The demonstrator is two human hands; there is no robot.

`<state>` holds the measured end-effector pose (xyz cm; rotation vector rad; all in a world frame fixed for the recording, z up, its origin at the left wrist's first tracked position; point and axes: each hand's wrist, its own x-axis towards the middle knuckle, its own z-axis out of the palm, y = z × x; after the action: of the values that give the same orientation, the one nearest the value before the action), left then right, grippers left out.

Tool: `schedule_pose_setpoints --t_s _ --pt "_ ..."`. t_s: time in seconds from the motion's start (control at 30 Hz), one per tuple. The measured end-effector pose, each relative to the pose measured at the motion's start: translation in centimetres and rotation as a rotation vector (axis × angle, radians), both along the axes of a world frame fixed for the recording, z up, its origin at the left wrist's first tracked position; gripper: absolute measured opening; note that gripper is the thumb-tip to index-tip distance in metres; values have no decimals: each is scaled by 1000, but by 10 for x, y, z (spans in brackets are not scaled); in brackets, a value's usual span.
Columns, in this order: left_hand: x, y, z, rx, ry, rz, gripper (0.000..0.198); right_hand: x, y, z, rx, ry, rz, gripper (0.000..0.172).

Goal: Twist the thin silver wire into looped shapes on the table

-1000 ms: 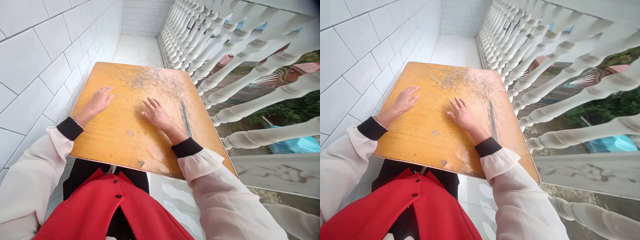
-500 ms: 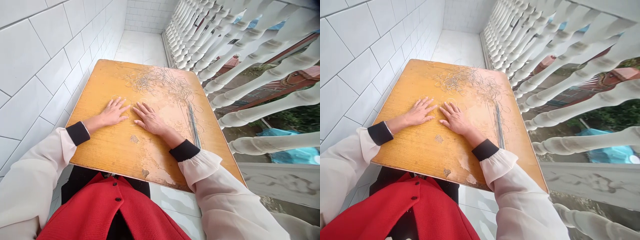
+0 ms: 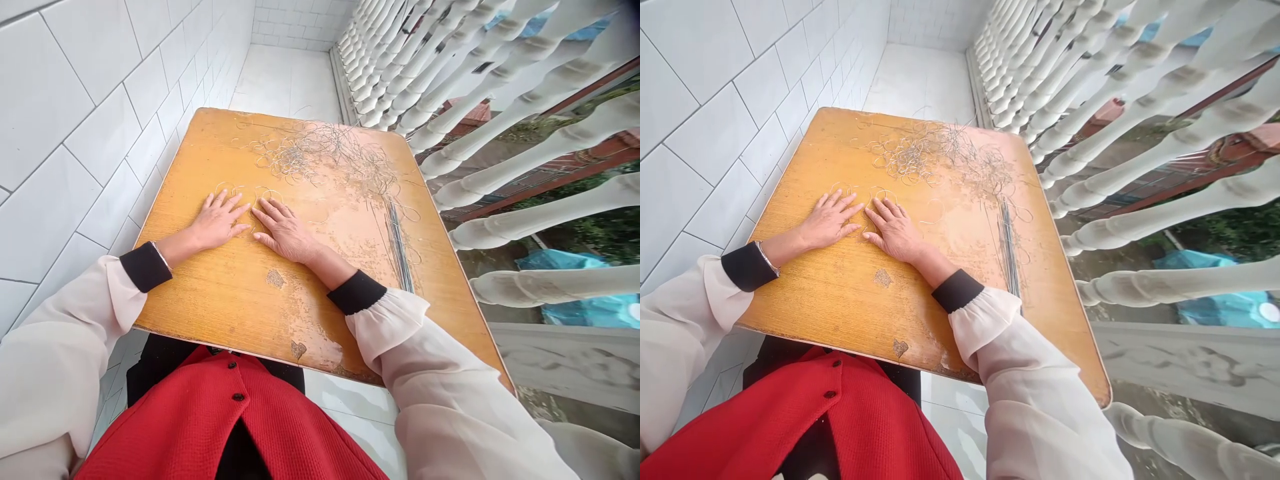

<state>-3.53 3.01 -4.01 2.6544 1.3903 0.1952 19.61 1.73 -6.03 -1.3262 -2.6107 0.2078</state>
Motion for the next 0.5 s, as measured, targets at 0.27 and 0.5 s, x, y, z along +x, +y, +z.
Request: schedule_pose_setpoints --t_s 0.27,0.5 --pt "-25 -2 8 -19 32 25 60 -25 0 8 1 5 -34 79" --pt "-11 -9 20 69 -59 -39 58 2 5 24 33 70 -93 64"
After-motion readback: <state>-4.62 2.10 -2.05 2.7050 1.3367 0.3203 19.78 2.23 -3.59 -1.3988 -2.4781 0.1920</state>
